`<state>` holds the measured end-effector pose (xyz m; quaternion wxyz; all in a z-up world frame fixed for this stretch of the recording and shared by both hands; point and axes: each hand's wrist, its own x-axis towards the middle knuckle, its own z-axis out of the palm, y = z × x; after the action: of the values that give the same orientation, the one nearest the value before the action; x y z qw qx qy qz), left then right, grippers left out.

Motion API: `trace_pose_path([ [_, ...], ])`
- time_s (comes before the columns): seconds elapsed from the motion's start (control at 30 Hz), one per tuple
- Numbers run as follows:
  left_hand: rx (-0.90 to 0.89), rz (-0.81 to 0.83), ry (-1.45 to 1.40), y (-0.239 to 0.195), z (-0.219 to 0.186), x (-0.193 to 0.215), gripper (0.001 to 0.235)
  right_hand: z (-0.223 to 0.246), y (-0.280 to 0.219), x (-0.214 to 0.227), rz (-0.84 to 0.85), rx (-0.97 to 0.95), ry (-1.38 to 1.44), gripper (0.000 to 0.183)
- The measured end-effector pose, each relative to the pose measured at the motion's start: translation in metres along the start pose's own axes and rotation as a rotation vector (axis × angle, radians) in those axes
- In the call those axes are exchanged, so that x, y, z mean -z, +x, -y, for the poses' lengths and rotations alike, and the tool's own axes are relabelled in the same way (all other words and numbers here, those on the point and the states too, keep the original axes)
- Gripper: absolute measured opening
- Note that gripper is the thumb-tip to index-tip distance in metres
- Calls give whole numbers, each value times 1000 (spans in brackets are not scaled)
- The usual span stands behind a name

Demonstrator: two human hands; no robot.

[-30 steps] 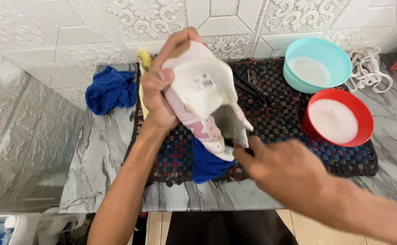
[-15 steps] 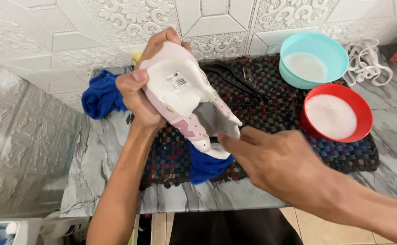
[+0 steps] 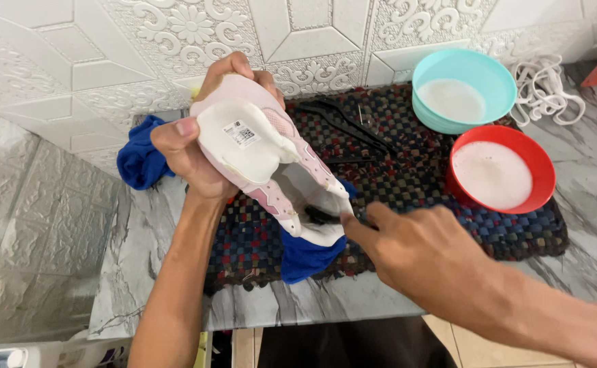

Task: The person scrubs the interior of a pink and white sneaker using a black brush dipped in soapy water. They repeatedly dip the brush into a red bowl of soapy water and scrub the inside of the shoe, occasionally rotating the shoe to access different areas.

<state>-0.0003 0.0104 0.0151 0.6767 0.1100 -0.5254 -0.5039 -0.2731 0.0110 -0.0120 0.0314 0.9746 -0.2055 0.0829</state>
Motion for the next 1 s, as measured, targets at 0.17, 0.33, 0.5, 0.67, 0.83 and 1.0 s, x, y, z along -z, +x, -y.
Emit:
trace_pose_path([
  [0.17,18,16,-13,-1,-1,-1,54,6,13,7,-213,58,171,29],
  [0.33,41,-21,-36,-1,4,-3,61,-6,-1,-13,0,60,-108,40],
  [0.5,21,-17,-5,-1,3,-7,59,11,7,5,-123,136,-413,25],
  [0.67,28,-49,-20,-4,5,-6,63,1,8,-3,9,116,-67,57],
  [0.83,2,-33,1,-1,0,-5,58,-12,12,33,-99,-112,641,22],
  [1.0,-15,-142,-73,1,3,5,57,-46,-17,92,26,-508,459,23],
])
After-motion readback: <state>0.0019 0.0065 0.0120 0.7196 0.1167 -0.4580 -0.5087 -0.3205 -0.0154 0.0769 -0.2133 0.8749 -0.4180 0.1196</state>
